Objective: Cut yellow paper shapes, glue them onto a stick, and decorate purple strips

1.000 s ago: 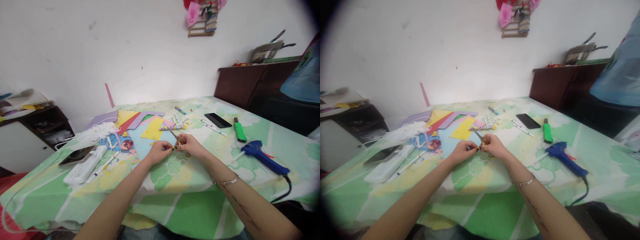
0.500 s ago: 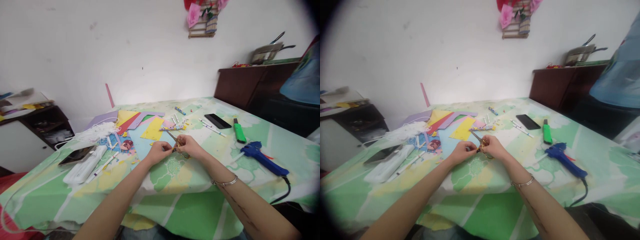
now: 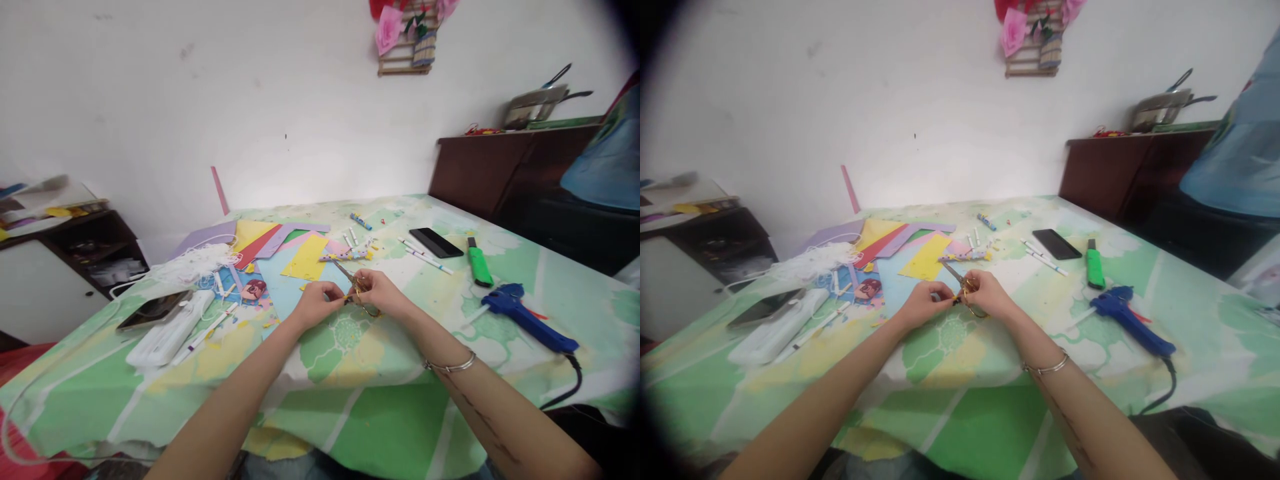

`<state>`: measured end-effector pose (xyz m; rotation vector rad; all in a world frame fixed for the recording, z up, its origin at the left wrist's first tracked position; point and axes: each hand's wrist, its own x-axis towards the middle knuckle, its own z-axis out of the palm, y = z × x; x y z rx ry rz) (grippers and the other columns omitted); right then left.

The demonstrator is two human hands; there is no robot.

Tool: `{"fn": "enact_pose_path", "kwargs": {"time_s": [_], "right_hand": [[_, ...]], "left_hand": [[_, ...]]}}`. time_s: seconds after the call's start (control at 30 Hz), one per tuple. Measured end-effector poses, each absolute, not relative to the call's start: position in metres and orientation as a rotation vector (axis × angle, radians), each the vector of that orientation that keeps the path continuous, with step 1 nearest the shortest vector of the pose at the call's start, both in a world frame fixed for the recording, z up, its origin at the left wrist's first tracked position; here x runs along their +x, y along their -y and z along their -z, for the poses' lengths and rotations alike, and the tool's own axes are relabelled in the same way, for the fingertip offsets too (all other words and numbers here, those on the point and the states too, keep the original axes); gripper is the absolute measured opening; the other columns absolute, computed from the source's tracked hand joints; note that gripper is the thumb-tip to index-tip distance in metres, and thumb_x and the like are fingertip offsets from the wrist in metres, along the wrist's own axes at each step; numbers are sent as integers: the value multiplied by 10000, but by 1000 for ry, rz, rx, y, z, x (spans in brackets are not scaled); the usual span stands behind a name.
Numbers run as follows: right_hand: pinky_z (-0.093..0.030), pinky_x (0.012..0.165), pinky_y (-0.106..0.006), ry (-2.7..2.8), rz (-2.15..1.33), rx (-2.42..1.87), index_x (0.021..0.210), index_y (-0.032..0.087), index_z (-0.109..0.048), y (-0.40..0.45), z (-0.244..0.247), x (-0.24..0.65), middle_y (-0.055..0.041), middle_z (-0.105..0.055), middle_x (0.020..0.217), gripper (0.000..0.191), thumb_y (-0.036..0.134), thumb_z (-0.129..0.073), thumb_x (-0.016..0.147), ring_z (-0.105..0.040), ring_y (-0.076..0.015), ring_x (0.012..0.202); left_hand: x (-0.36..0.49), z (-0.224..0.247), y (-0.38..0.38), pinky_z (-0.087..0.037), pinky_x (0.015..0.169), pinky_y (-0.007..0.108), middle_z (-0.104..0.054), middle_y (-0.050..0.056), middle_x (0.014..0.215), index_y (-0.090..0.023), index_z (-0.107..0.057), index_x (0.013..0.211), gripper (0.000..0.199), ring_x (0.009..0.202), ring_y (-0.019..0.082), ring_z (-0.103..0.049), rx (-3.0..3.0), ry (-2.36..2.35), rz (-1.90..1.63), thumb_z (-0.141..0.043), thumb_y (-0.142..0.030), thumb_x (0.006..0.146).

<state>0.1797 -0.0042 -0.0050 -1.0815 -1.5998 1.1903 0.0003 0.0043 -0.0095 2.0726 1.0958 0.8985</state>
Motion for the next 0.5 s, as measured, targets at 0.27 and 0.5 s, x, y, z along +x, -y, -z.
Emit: {"fn": "enact_pose_path", "kwargs": {"time_s": [0.27,0.5], "right_hand": [[-402,512,-226,1602,-1200,-1064,697,176,-473,4,6,180,17,-619,628,248,156,-672,549,-517,-94,521],[-414,507,-223,1555,-1219,-1042,716,177,-483,4,6,180,25,-621,617,264,149,-669,531,-530,-97,516]], "left_hand": [[1,11,-5,-442,555,211,-638,-2,622,-147,-648,654,64,581,104,-552,2065,-1097,-912,-628,-208,650],[0,10,-5,-443,567,214,-659,13,666,-149,-669,687,107,621,115,-565,2084,-1079,-905,-606,-235,689]]}}
